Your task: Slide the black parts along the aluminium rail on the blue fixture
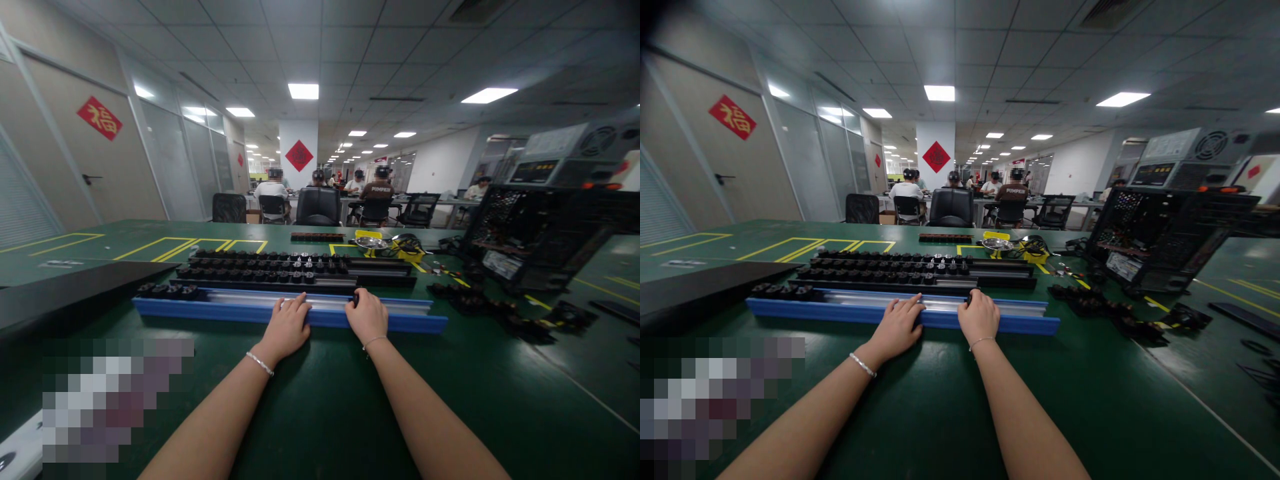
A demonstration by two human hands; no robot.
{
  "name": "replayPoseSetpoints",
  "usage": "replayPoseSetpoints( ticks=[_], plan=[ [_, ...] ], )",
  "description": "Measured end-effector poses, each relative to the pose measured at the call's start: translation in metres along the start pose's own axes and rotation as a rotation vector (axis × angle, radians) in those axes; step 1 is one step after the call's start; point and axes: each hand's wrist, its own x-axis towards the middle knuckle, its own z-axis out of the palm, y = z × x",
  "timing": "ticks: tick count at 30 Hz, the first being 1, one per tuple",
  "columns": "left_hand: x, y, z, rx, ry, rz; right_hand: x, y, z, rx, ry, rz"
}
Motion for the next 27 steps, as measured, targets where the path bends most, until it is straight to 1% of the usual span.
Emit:
replayPoseSetpoints(
  ticks=[13,27],
  plan=[
    [0.0003,0.0004,0.0005,0.0,0.001,-0.006,0.0007,-0.0001,-0.0003,-0.02,-0.01,0.003],
    [0.0001,-0.0011,0.0013,-0.011,0.002,0.001,0.0001,0.0008,0.0011,0.051,0.007,0.016]
  ],
)
